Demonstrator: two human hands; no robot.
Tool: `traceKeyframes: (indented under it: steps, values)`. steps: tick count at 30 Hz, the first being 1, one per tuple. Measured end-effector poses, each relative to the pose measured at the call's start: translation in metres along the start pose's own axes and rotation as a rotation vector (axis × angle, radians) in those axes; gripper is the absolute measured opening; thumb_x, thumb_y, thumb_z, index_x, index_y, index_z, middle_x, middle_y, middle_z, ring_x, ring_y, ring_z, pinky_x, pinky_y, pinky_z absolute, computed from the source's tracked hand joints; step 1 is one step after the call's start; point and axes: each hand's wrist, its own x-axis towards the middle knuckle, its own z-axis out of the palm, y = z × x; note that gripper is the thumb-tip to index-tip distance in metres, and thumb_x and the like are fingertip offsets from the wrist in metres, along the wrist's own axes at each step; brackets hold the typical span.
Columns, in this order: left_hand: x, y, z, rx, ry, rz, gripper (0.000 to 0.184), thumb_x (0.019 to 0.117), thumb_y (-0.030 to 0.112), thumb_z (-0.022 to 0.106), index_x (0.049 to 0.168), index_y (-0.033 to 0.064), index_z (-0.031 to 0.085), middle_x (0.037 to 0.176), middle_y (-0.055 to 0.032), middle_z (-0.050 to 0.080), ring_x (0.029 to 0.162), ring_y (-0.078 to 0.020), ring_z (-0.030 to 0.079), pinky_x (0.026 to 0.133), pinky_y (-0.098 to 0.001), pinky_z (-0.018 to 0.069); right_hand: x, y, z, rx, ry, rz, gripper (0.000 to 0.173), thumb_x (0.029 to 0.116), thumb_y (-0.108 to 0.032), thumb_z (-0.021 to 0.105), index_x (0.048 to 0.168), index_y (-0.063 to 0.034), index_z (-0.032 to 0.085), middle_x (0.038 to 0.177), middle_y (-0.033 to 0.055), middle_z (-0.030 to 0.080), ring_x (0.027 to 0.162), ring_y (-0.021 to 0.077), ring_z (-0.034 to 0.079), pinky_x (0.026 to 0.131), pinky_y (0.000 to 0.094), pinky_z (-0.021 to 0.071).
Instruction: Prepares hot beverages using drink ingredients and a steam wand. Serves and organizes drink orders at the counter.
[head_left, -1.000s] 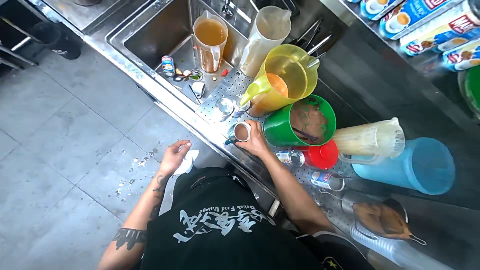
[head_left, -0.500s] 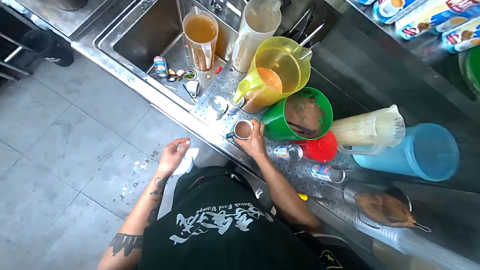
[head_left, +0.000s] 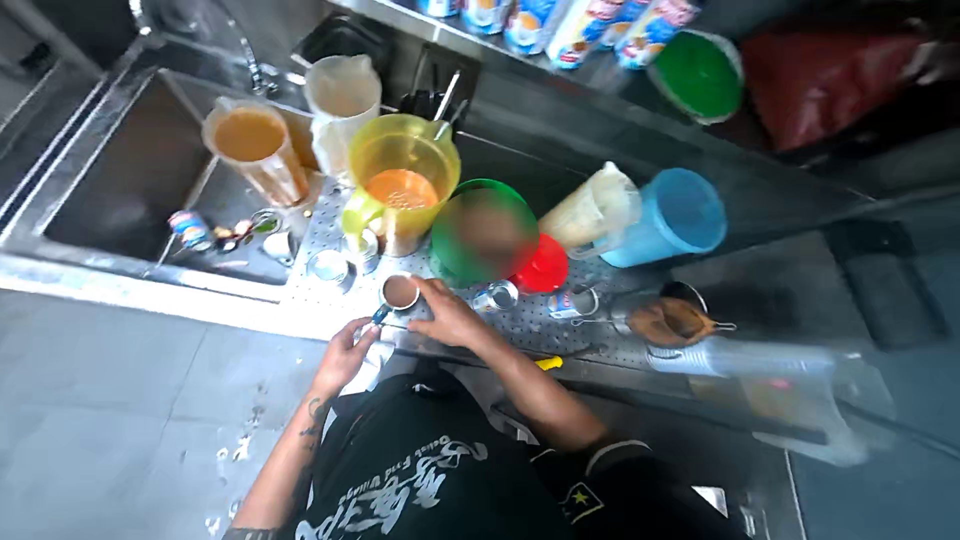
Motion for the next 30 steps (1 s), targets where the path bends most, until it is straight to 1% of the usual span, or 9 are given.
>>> traceKeyframes:
  steps: [3, 7, 11, 13, 15, 20, 23, 26, 30]
  values:
    - [0.013, 0.005, 0.006, 0.038, 0.005, 0.021, 0.039, 0.1065, 0.035, 0.053, 0.131, 0.0072, 0.065, 0.106, -0.0089, 0.072, 0.088, -0.0144, 0.067, 0.083, -0.0385, 0.0558, -0.018, -0.001, -0.036, 0.023, -0.101, -0.079, 0.074, 0.0945, -0.038, 0.074, 0.158, -0.0186, 0.041, 0.145, 0.0154, 0.055, 0.123, 0.0295, 0.062, 0.105, 0.0507, 0.0513]
    - [0.025, 0.004, 0.009, 0.089, -0.063, 0.024, 0.037, 0.1068, 0.036, 0.052, 0.127, 0.0076, 0.066, 0.093, -0.0066, 0.068, 0.074, -0.0125, 0.061, 0.073, -0.036, 0.0534, -0.053, 0.018, -0.095, 0.104, -0.004, -0.157, 0.057, 0.0967, -0.032, 0.073, 0.148, -0.0151, 0.054, 0.131, 0.011, 0.066, 0.118, 0.0219, 0.065, 0.105, 0.0438, 0.0529]
    - [0.038, 0.004, 0.018, 0.078, -0.093, 0.019, 0.037, 0.107, 0.038, 0.052, 0.112, 0.0063, 0.07, 0.092, -0.0062, 0.069, 0.079, -0.0142, 0.063, 0.076, -0.0384, 0.0536, -0.101, 0.048, -0.204, 0.211, 0.466, -0.114, 0.042, 0.0988, -0.019, 0.067, 0.139, -0.0099, 0.062, 0.119, 0.008, 0.072, 0.103, 0.0166, 0.071, 0.092, 0.0392, 0.0607]
    - [0.036, 0.005, 0.028, 0.108, -0.082, 0.074, 0.036, 0.1077, 0.036, 0.05, 0.108, 0.0062, 0.071, 0.09, -0.0051, 0.07, 0.078, -0.0133, 0.064, 0.076, -0.0376, 0.0552, -0.118, 0.072, -0.259, 0.177, 0.793, -0.057, 0.037, 0.1013, -0.024, 0.063, 0.134, -0.0076, 0.064, 0.112, 0.0086, 0.073, 0.096, 0.0157, 0.071, 0.086, 0.037, 0.0609]
    - [0.031, 0.005, 0.038, 0.125, -0.064, 0.11, 0.037, 0.1075, 0.035, 0.05, 0.106, 0.0059, 0.072, 0.087, -0.0051, 0.07, 0.076, -0.0133, 0.065, 0.075, -0.0382, 0.056, -0.121, 0.099, -0.302, 0.079, 0.93, 0.062, 0.037, 0.1014, -0.03, 0.062, 0.13, -0.0074, 0.066, 0.108, 0.0096, 0.073, 0.09, 0.0167, 0.071, 0.082, 0.0386, 0.0601]
    - [0.016, 0.01, 0.065, 0.056, 0.025, 0.135, 0.031, 0.1063, 0.03, 0.051, 0.1, 0.0078, 0.071, 0.082, -0.0006, 0.068, 0.068, -0.0088, 0.061, 0.067, -0.0296, 0.0544, -0.061, 0.168, -0.34, -0.167, 0.554, 0.317, 0.027, 0.0997, -0.028, 0.064, 0.113, -0.0072, 0.074, 0.105, 0.0181, 0.073, 0.099, 0.0364, 0.07, 0.089, 0.0654, 0.0534]
    - [0.011, 0.018, 0.08, -0.04, 0.101, 0.119, 0.027, 0.1073, 0.024, 0.051, 0.1, 0.0065, 0.07, 0.078, 0.002, 0.066, 0.062, -0.0049, 0.057, 0.061, -0.0236, 0.0514, -0.012, 0.213, -0.334, -0.267, 0.356, 0.402, 0.023, 0.0936, -0.028, 0.067, 0.102, -0.0081, 0.076, 0.105, 0.0209, 0.072, 0.101, 0.0431, 0.068, 0.083, 0.0716, 0.0518]
    - [0.004, 0.026, 0.089, -0.096, 0.154, 0.079, 0.023, 0.1072, 0.018, 0.05, 0.099, 0.0058, 0.068, 0.076, 0.0048, 0.063, 0.061, -0.0018, 0.054, 0.06, -0.0204, 0.0489, 0.02, 0.239, -0.325, -0.328, 0.127, 0.471, 0.028, 0.0884, -0.03, 0.075, 0.093, -0.0022, 0.073, 0.102, 0.0246, 0.07, 0.099, 0.0456, 0.067, 0.081, 0.0719, 0.0508]
    - [-0.011, 0.028, 0.089, -0.125, 0.191, 0.075, 0.024, 0.1075, 0.015, 0.047, 0.095, 0.0064, 0.066, 0.073, 0.0078, 0.061, 0.06, 0.0004, 0.054, 0.06, -0.019, 0.0496, 0.043, 0.245, -0.318, -0.329, -0.197, 0.502, 0.013, 0.0922, -0.011, 0.063, 0.093, 0.0018, 0.067, 0.084, 0.0201, 0.064, 0.072, 0.0343, 0.063, 0.065, 0.0571, 0.0511]
